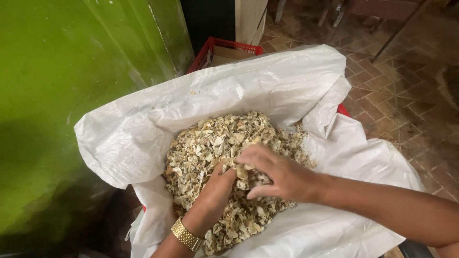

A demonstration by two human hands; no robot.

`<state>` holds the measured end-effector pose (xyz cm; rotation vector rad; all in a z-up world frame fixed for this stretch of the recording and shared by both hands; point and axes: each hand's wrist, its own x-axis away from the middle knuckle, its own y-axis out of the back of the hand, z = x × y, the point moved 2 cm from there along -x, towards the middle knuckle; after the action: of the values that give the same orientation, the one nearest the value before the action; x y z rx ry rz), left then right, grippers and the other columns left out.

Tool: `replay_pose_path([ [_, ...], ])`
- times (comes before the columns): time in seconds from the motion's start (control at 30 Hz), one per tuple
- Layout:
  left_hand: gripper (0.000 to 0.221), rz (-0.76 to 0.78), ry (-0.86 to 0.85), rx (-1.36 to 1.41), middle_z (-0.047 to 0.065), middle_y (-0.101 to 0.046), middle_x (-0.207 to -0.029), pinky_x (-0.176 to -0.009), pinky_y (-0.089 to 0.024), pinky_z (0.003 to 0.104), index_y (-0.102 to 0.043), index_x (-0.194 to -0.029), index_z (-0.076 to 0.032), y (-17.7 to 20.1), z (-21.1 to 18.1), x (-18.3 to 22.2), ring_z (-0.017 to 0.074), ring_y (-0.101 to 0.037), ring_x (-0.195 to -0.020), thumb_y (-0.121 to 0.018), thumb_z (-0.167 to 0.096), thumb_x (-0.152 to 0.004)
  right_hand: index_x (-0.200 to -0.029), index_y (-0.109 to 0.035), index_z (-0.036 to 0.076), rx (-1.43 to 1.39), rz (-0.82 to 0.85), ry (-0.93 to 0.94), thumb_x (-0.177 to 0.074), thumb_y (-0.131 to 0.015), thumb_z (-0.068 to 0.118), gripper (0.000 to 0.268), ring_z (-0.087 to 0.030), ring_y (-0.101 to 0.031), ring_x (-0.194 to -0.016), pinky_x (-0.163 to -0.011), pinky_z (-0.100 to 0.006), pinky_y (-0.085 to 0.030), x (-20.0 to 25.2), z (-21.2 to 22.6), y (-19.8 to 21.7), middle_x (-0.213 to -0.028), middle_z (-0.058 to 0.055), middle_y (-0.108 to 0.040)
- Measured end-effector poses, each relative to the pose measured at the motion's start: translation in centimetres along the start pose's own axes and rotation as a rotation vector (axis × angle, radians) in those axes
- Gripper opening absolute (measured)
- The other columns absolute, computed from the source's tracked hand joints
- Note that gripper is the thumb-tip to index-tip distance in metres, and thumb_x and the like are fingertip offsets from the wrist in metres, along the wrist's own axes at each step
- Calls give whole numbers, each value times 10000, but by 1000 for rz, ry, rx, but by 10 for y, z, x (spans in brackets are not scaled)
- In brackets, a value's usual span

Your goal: The person is using both hands to mix and sift through a large quantity of dried agricultural products in a lined crate.

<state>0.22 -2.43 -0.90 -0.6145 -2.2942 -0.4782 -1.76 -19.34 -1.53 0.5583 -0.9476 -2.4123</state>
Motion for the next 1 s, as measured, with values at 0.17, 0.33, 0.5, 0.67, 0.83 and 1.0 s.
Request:
replay_pose_path([
  [0.17,356,322,-191,504,210,-660,-1099,-902,-478,323,-369,-1231,-42,-2,17,-27,232,-628,-950,-576,-123,-953,-1081,-551,25,28,-108,151,-889,-649,-27,222,-233,-589,-927,-855,-305,-584,4,-17,-7,-1002,-110,-536],
  [0.33,861,52,-87,22,145,-222,-1686,-1269,-299,468,-171,-1603,-88,1,1,-3,270,-292,-1543,-677,-281,-933,-880,-633,58,12,-155,90,-916,-649,-18,85,-151,-566,-825,-774,-241,-561,3,-30,0,-831,-33,-543],
  [0.5,103,53,-172,-24,25,-514,-640,-360,-315,167,-635,-1100,-21,-6,16,-20,86,-384,-445,-589,-112,-1092,-829,-601,68,63,-136,72,-953,-577,25,133,-126,-578,-693,-649,-214,-550,6,-39,5,-755,-24,-573],
  [0.67,138,2,-152,-73,13,-560,-649,-371,-318,176,-659,-991,-43,-10,18,-27,88,-413,-453,-627,-143,-1081,-823,-638,91,71,-206,27,-940,-621,74,119,-126,-595,-708,-685,-236,-545,1,-46,18,-743,-18,-607],
  [0.83,386,-108,-512,-76,287,-739,-1019,-553,-544,312,-623,-1318,95,-1,15,-16,204,-654,-554,-614,-64,-967,-993,-680,116,152,-168,-108,-988,-530,93,152,-141,-587,-776,-763,-291,-485,-8,-37,26,-788,1,-588],
  [1.0,458,-130,-480,-4,294,-687,-1096,-566,-525,238,-509,-1414,99,-5,5,-23,111,-555,-582,-534,-157,-1034,-938,-681,88,67,-159,-202,-968,-583,121,108,-147,-612,-694,-699,-298,-518,-4,-35,27,-733,-20,-619],
])
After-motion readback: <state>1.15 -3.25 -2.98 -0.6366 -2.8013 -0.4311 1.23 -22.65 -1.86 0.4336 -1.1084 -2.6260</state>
